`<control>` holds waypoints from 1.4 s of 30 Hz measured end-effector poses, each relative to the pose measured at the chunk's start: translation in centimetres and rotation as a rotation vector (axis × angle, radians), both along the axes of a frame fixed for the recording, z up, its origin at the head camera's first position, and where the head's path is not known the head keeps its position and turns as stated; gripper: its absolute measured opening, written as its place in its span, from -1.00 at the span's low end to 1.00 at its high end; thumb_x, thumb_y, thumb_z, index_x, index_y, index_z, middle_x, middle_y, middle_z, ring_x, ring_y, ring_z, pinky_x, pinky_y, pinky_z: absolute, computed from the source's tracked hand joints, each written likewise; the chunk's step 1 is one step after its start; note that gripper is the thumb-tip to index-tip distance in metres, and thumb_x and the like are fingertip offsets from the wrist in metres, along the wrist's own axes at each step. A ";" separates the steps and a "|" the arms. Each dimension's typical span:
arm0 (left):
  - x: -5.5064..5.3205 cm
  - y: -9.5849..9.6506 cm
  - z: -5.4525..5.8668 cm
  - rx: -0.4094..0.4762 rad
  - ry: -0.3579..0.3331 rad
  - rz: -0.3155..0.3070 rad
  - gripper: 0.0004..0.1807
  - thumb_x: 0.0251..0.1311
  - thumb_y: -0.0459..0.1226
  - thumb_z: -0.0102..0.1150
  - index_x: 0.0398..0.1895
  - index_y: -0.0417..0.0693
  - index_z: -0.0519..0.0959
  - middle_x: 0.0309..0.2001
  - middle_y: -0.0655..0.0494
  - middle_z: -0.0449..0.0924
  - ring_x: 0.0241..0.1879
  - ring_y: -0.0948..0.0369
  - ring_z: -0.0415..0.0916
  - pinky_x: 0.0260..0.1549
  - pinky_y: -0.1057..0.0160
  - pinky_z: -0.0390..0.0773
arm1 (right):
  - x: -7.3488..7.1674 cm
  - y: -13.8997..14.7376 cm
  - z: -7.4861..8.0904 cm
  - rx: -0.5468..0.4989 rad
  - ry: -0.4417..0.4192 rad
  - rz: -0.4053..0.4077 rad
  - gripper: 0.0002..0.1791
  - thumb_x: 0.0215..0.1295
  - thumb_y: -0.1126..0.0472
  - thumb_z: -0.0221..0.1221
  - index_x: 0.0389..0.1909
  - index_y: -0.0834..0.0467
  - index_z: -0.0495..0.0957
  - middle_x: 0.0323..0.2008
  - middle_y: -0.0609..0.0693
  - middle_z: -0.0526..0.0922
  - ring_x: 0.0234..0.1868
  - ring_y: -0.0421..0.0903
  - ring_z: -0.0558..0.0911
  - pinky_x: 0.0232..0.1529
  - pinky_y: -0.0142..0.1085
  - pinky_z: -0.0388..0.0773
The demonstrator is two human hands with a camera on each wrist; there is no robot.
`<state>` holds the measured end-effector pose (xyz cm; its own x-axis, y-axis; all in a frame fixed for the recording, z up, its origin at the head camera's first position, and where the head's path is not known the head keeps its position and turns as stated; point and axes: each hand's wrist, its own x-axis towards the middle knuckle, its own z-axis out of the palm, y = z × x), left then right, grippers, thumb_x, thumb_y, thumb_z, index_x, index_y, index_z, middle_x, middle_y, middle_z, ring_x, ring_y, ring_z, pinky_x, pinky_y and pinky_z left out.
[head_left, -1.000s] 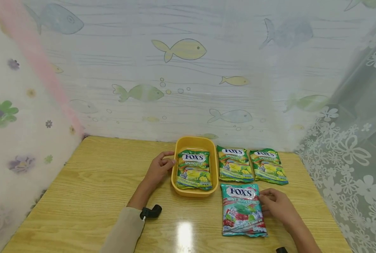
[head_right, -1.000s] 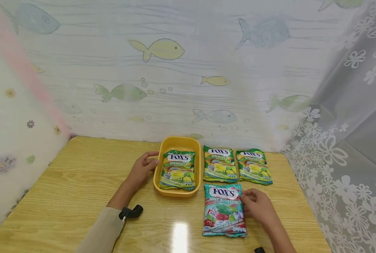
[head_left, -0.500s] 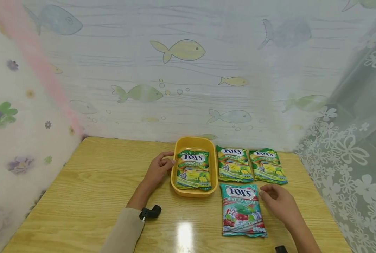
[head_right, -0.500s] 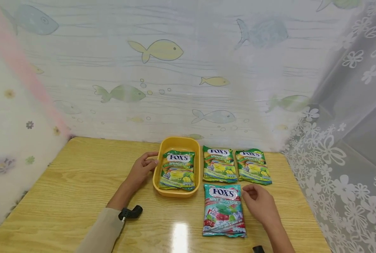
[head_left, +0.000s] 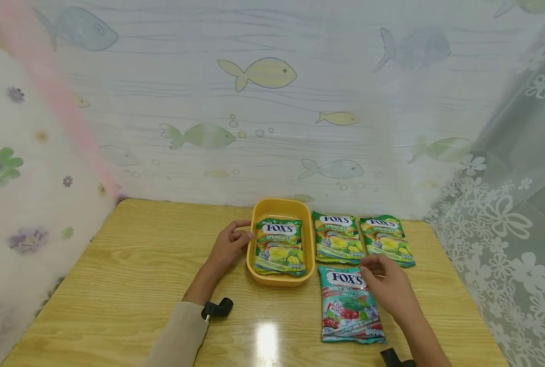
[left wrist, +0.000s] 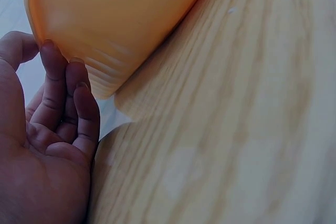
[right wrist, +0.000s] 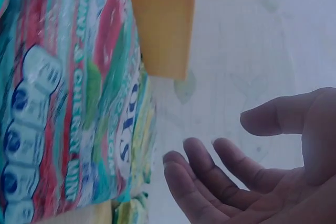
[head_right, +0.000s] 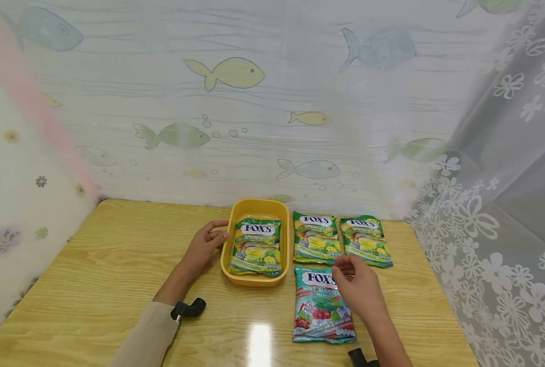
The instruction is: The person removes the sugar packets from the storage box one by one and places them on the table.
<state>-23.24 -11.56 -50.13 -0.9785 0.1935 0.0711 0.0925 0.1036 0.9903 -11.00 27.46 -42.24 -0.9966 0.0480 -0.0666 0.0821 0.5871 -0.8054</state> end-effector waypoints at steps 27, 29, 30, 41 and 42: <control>-0.1 -0.1 -0.2 0.011 -0.004 -0.006 -0.53 0.54 -0.16 0.24 0.42 -0.04 0.48 -0.16 -0.16 0.77 -0.19 0.14 0.67 -0.04 0.27 0.59 | -1.9 -6.2 2.7 -0.151 0.080 0.144 -0.53 0.62 0.21 0.15 0.44 0.27 0.42 0.26 0.23 0.62 0.29 0.15 0.60 0.32 0.07 0.52; -0.2 -0.2 -0.2 0.012 -0.003 -0.006 -0.53 0.54 -0.16 0.24 0.42 -0.04 0.49 -0.16 -0.16 0.77 -0.20 0.14 0.66 -0.05 0.27 0.59 | -2.2 -6.6 3.0 -0.167 0.078 0.162 -0.52 0.63 0.20 0.15 0.45 0.25 0.41 0.28 0.24 0.61 0.31 0.17 0.59 0.32 0.08 0.51; -0.2 -0.2 -0.1 0.013 -0.002 -0.006 -0.53 0.54 -0.16 0.24 0.42 -0.04 0.48 -0.16 -0.17 0.76 -0.21 0.14 0.66 -0.06 0.27 0.59 | -2.3 -6.8 3.1 -0.177 0.072 0.168 -0.52 0.63 0.19 0.15 0.46 0.23 0.41 0.29 0.23 0.60 0.32 0.17 0.59 0.31 0.09 0.52; -0.2 -0.1 -0.2 0.019 -0.001 -0.012 -0.53 0.55 -0.14 0.23 0.42 -0.03 0.48 -0.18 -0.17 0.75 -0.27 0.14 0.63 -0.12 0.24 0.60 | -3.6 -9.0 3.6 -0.231 0.029 0.212 -0.52 0.64 0.16 0.13 0.46 0.19 0.40 0.32 0.21 0.57 0.36 0.18 0.55 0.29 0.08 0.53; -0.2 -0.1 -0.3 0.023 -0.003 -0.011 -0.53 0.55 -0.14 0.24 0.42 -0.02 0.49 -0.19 -0.15 0.75 -0.27 0.14 0.63 -0.13 0.24 0.60 | -3.7 -9.2 3.6 -0.235 0.026 0.220 -0.52 0.64 0.16 0.13 0.47 0.19 0.40 0.33 0.20 0.57 0.36 0.19 0.55 0.30 0.09 0.53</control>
